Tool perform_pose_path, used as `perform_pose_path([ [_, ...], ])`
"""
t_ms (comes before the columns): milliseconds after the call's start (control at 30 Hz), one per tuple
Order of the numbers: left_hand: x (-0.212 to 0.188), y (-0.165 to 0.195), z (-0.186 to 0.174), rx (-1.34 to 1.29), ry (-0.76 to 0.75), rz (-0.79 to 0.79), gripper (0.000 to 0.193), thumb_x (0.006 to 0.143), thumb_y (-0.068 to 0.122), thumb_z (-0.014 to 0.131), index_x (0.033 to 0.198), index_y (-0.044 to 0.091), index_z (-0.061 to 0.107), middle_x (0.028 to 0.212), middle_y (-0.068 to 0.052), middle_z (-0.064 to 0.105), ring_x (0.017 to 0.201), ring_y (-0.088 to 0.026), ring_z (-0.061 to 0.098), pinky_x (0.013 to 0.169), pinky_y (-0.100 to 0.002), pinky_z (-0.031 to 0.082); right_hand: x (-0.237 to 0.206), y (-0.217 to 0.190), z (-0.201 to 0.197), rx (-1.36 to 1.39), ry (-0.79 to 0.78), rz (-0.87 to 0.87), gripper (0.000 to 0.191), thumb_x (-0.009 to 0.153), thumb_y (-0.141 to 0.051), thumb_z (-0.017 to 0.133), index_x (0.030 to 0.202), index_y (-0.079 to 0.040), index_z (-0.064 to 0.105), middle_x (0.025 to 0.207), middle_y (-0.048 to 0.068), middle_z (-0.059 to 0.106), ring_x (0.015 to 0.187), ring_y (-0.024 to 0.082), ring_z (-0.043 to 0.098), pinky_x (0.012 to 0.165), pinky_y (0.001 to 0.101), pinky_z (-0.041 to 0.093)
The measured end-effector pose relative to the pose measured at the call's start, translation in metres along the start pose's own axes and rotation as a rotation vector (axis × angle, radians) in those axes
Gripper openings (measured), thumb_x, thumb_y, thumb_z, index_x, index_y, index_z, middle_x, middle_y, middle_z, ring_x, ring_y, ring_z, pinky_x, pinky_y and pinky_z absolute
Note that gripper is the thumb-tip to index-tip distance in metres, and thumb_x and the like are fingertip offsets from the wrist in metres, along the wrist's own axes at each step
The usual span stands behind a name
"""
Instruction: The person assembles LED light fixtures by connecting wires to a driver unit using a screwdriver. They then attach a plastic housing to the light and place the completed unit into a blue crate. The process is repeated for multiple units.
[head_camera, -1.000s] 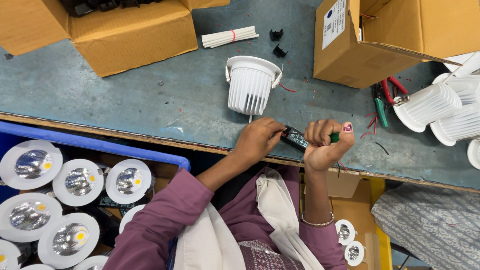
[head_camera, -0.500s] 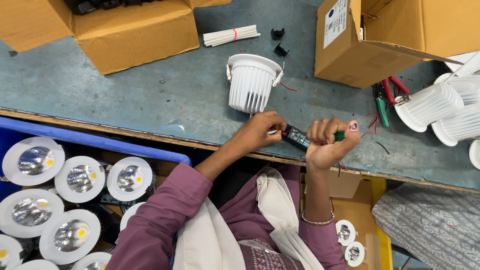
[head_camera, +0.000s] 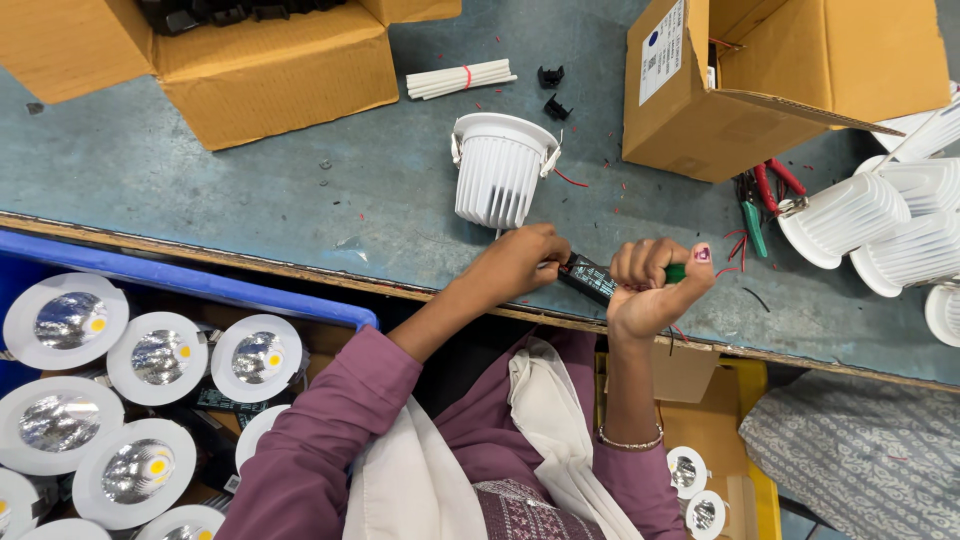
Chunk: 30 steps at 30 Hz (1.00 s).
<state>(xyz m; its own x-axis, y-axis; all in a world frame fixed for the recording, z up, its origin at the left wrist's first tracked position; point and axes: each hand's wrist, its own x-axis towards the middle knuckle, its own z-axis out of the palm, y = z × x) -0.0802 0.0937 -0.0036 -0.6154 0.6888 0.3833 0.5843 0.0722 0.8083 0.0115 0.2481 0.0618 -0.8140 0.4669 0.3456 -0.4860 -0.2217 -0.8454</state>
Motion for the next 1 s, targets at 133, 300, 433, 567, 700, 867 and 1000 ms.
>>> perform_pose_path([
  [133, 0.002, 0.002, -0.001, 0.02, -0.01, -0.015, 0.013, 0.08, 0.007, 0.069, 0.093, 0.004, 0.07, 0.089, -0.013, 0.065, 0.084, -0.034, 0.067, 0.074, -0.042, 0.053, 0.001, -0.001, 0.0, 0.001, 0.011, -0.002, 0.059, 0.107, -0.051, 0.036, 0.063, -0.014, 0.022, 0.056, -0.002, 0.019, 0.05, 0.012, 0.014, 0.05, 0.0323, 0.013],
  [300, 0.002, -0.001, 0.004, 0.085, -0.017, -0.019, 0.012, 0.078, 0.007, 0.07, 0.091, 0.005, 0.07, 0.09, -0.013, 0.064, 0.086, -0.034, 0.066, 0.075, -0.044, 0.052, 0.0, -0.001, 0.001, 0.013, -0.006, 0.007, 0.059, 0.107, -0.051, 0.037, 0.063, -0.014, 0.023, 0.056, -0.002, 0.019, 0.051, 0.012, 0.014, 0.05, 0.0321, 0.013],
  [433, 0.012, -0.011, 0.004, 0.08, -0.084, 0.038, 0.014, 0.076, 0.006, 0.071, 0.09, 0.006, 0.071, 0.09, -0.013, 0.064, 0.085, -0.034, 0.065, 0.076, -0.043, 0.053, 0.0, -0.001, 0.0, 0.027, -0.023, 0.004, 0.059, 0.107, -0.051, 0.037, 0.063, -0.014, 0.023, 0.056, -0.002, 0.019, 0.051, 0.012, 0.015, 0.051, 0.0324, 0.013],
  [567, 0.013, -0.011, 0.002, 0.061, -0.058, 0.066, 0.01, 0.078, 0.007, 0.073, 0.088, 0.006, 0.073, 0.089, -0.013, 0.063, 0.082, -0.033, 0.065, 0.073, -0.042, 0.053, 0.0, -0.001, 0.0, 0.033, -0.01, 0.002, 0.059, 0.106, -0.051, 0.037, 0.063, -0.014, 0.023, 0.056, -0.002, 0.02, 0.051, 0.012, 0.015, 0.051, 0.0325, 0.013],
  [700, 0.0, 0.0, -0.005, -0.083, -0.019, -0.132, 0.016, 0.078, 0.011, 0.077, 0.088, 0.002, 0.07, 0.078, -0.012, 0.067, 0.069, -0.027, 0.068, 0.064, -0.038, 0.053, 0.001, -0.002, -0.001, 0.033, -0.013, 0.004, 0.059, 0.106, -0.051, 0.037, 0.063, -0.014, 0.023, 0.056, -0.002, 0.02, 0.052, 0.012, 0.015, 0.05, 0.0324, 0.013],
  [867, -0.002, 0.009, -0.007, -0.141, -0.002, -0.304, 0.011, 0.082, 0.01, 0.073, 0.086, 0.0, 0.071, 0.072, -0.01, 0.072, 0.063, -0.021, 0.07, 0.063, -0.034, 0.055, 0.0, 0.0, 0.0, 0.031, -0.028, -0.005, 0.058, 0.106, -0.051, 0.037, 0.063, -0.013, 0.023, 0.056, -0.002, 0.019, 0.052, 0.012, 0.015, 0.051, 0.0322, 0.013],
  [1000, 0.002, 0.012, 0.001, -0.09, 0.065, -0.408, 0.012, 0.081, 0.012, 0.071, 0.085, 0.001, 0.072, 0.071, -0.012, 0.072, 0.064, -0.023, 0.072, 0.064, -0.036, 0.056, 0.003, -0.001, 0.002, 0.036, -0.033, 0.001, 0.058, 0.106, -0.049, 0.038, 0.063, -0.013, 0.022, 0.056, -0.002, 0.019, 0.052, 0.012, 0.014, 0.051, 0.0323, 0.013],
])
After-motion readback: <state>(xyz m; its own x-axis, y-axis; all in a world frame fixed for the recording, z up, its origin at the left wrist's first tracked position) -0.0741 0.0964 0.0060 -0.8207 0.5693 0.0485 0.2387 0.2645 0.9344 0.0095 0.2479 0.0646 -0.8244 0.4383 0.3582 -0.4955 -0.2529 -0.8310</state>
